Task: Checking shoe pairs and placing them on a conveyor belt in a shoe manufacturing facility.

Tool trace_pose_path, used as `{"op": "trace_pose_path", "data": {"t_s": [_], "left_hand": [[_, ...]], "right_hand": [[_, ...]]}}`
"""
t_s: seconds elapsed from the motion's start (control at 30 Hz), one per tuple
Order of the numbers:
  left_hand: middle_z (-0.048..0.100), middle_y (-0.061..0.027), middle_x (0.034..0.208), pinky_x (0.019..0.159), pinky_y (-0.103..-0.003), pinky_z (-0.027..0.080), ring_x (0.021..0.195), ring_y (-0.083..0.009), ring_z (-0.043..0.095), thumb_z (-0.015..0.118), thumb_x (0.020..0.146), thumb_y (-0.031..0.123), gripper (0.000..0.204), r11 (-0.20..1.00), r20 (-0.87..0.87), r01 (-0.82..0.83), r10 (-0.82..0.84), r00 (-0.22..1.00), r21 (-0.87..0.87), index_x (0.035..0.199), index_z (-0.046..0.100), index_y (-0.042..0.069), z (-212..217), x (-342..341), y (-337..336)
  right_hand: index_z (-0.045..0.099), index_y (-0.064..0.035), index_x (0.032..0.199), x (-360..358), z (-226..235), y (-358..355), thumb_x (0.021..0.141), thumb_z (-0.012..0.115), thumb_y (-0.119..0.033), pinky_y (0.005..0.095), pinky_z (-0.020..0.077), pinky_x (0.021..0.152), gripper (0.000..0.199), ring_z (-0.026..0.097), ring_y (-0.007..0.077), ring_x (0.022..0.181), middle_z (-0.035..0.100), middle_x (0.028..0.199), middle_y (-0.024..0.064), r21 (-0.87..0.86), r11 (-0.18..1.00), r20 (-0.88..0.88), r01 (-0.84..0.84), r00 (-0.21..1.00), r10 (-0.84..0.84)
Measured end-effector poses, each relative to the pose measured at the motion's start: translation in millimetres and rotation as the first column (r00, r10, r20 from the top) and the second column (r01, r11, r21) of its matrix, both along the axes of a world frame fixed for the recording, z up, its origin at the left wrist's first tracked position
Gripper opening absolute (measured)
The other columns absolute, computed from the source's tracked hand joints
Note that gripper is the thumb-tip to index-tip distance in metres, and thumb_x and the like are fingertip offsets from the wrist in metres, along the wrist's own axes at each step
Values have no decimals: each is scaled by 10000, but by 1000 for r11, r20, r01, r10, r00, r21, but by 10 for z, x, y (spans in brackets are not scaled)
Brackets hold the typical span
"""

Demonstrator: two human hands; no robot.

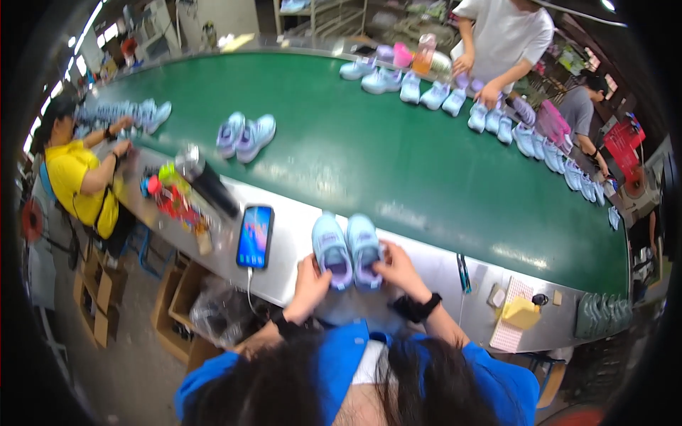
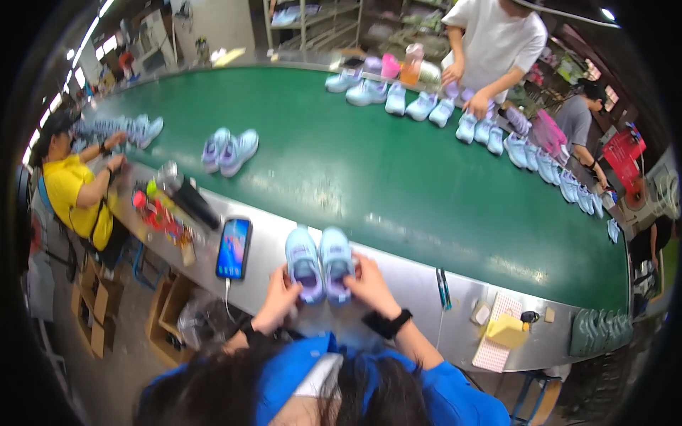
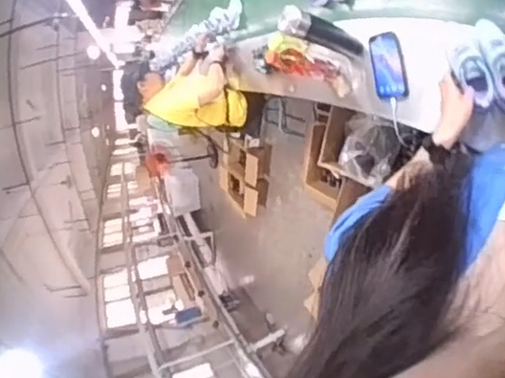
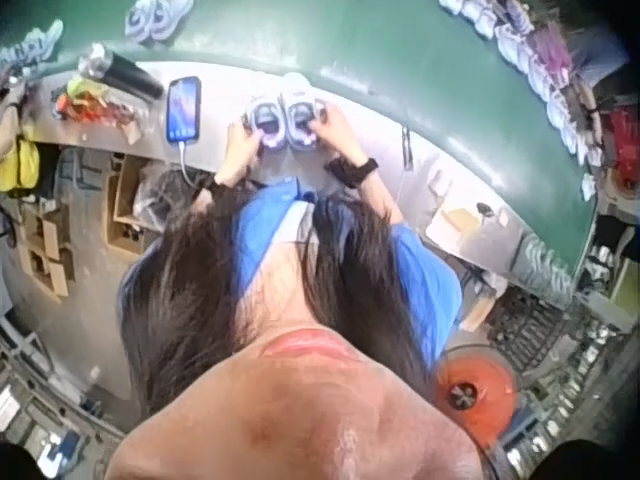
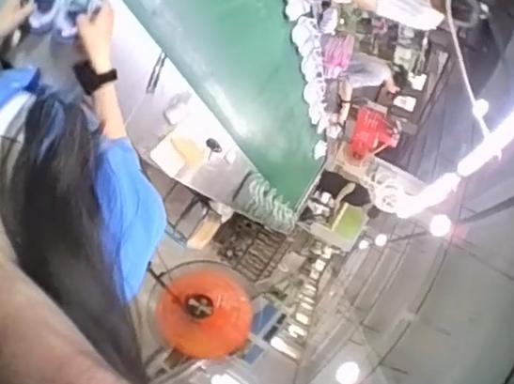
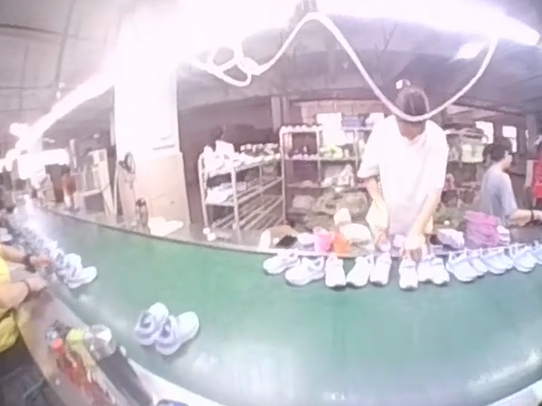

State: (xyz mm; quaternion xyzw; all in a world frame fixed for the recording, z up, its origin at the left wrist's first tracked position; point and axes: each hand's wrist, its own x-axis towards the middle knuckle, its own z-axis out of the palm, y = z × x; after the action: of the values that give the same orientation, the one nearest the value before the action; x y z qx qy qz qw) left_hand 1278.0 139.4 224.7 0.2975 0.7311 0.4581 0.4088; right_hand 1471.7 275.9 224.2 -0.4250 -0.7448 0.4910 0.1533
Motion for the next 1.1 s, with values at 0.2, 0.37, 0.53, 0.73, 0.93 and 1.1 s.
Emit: {"op": "trace_pose_path", "data": {"t_s": [0.2,0.37,0.53,0.73,0.93,1.1], "left_hand": [[568,-90,1174,822,-259,454,947,-140,570,466,814,-18,483,994,685,-46,-36,728,101,1297,445,2,234,6,-22],[506,-97,1295,951,-309,434,1116,-183,537,438,850,-25,579,990,771,26,-125,624,138,1414,318,22,316,147,23],[512,-100,1234,945,-294,408,1128,-188,501,512,801,-48,642,945,566,-32,-168,807,326,1414,355,57,326,122,-11],[502,-149,1182,884,-326,444,1062,-291,536,616,727,-40,612,938,-429,252,-131,894,239,1313,519,107,507,179,-122],[493,-150,1166,845,-346,467,1045,-300,533,637,695,-62,650,935,-509,260,-107,854,240,1306,525,128,436,277,-142],[486,-137,1168,842,-329,470,1058,-258,535,645,774,1,578,924,-476,285,-137,869,256,1322,500,113,483,243,-96]], "right_hand": [[478,5,1284,225,144,-228,882,549,-96,281,490,824,421,596,144,962,603,1106,79,-660,751,-376,-22,875,-304],[394,-15,1364,389,304,-445,927,518,-135,310,498,896,470,595,176,1069,578,1209,100,-783,622,-372,26,781,-501],[449,-55,1329,502,522,-388,825,570,-74,312,444,908,518,533,163,1051,570,1147,66,-400,897,-417,190,833,-363],[502,-132,1293,579,739,-453,696,676,-84,377,489,831,624,527,273,1025,560,1146,80,568,822,179,44,968,-176],[515,-163,1279,551,731,-559,675,737,-135,395,505,793,645,524,277,1041,552,1159,56,601,799,238,3,954,-183],[501,-90,1278,635,607,-461,755,730,-171,340,528,711,576,594,249,927,608,1092,107,557,826,111,86,978,-177]]}}
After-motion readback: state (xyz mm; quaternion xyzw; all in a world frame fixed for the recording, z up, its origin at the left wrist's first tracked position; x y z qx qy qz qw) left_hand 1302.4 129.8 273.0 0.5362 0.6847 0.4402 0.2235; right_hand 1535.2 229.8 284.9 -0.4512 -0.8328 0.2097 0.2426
